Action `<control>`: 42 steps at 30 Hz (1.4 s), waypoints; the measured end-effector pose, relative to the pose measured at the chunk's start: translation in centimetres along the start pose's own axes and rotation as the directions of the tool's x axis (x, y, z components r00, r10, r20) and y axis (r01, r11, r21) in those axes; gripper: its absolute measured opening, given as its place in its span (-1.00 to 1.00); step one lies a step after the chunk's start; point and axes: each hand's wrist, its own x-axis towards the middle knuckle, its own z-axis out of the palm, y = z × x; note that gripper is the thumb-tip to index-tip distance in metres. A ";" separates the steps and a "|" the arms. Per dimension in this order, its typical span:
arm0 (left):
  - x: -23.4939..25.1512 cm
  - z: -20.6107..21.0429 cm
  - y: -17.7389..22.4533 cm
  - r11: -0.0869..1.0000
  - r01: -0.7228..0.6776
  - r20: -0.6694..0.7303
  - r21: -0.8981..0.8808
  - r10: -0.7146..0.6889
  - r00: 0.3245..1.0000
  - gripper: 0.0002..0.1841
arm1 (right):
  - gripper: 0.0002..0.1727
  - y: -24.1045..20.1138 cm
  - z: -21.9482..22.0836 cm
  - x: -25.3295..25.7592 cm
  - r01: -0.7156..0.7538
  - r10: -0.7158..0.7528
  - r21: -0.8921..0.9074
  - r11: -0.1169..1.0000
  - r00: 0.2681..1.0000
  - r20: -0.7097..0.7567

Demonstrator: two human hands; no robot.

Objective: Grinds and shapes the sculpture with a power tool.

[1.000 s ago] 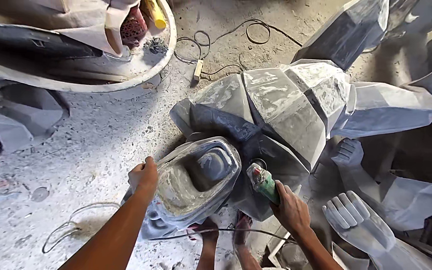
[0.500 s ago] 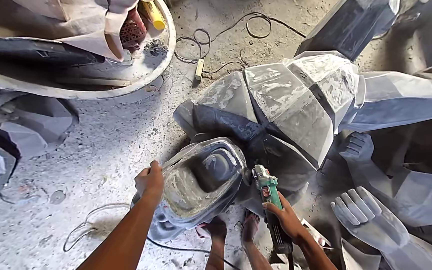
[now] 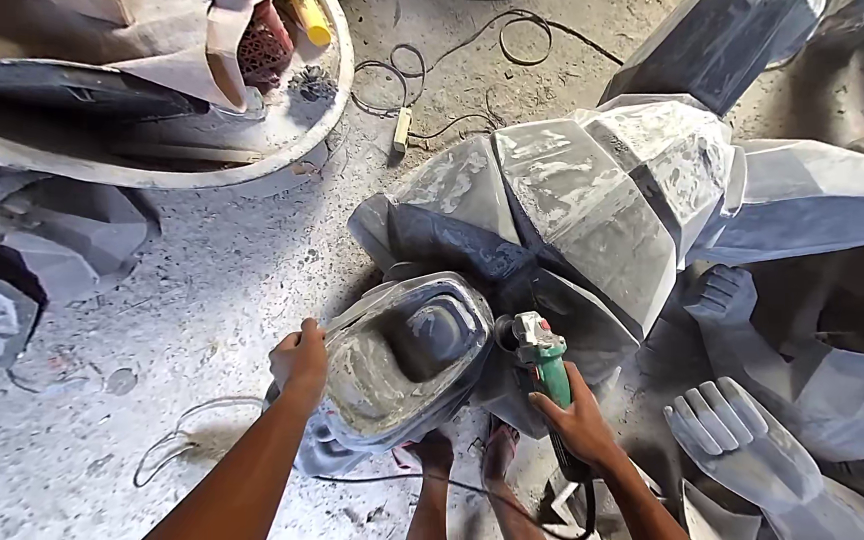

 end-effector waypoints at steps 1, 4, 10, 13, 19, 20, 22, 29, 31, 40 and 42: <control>0.1 0.0 -0.1 1.000 0.000 -0.005 0.002 0.000 1.000 -0.38 | -0.19 -0.6 -0.1 0.1 0.019 -0.023 -0.136 0.991 0.999 -0.027; 0.2 0.1 -0.1 1.000 0.005 -0.012 0.004 -0.005 1.000 -0.39 | -0.23 -2.2 0.5 -0.1 0.044 -0.112 -0.421 0.906 0.984 -0.139; 0.2 -0.1 0.0 0.999 0.011 -0.012 0.038 -0.011 1.000 -0.36 | -0.21 -2.1 2.3 0.2 0.063 -0.188 -0.529 0.846 0.965 -0.185; 0.3 0.0 -0.3 1.000 0.017 -0.008 0.019 -0.017 1.000 -0.34 | -0.21 -1.6 2.5 1.0 0.090 -0.210 -0.567 0.819 0.966 -0.150; 0.3 0.0 -0.1 0.999 0.033 -0.015 0.030 -0.033 0.999 -0.37 | -0.21 -2.6 1.5 3.0 0.111 -0.215 -0.609 0.785 0.972 -0.100; 0.2 0.0 0.0 0.999 0.028 -0.007 0.037 -0.028 1.000 -0.37 | -0.21 -3.1 1.1 3.4 0.118 -0.215 -0.629 0.769 0.973 -0.080; 0.2 -0.1 0.2 0.999 0.020 0.006 0.048 -0.021 1.000 -0.37 | -0.22 -4.3 0.7 4.3 0.144 -0.230 -0.658 0.739 0.972 -0.045; 0.2 -0.1 0.4 0.998 0.052 -0.010 0.044 -0.052 0.999 -0.39 | -0.24 -9.4 0.6 8.1 0.172 -0.228 -0.696 0.697 0.974 0.012; 0.2 -0.2 0.5 0.997 0.060 -0.010 0.040 -0.060 0.998 -0.40 | -0.24 -10.2 0.7 8.5 0.171 -0.224 -0.701 0.692 0.974 0.017; -0.1 -0.4 0.8 0.997 0.067 0.004 0.032 -0.067 0.998 -0.40 | -0.20 -6.2 -0.8 4.3 0.131 -0.206 -0.750 0.648 0.979 -0.006; -0.1 -0.4 0.8 0.997 0.074 0.007 0.029 -0.074 0.997 -0.41 | -0.21 -6.2 -0.8 4.2 0.140 -0.220 -0.752 0.644 0.975 -0.006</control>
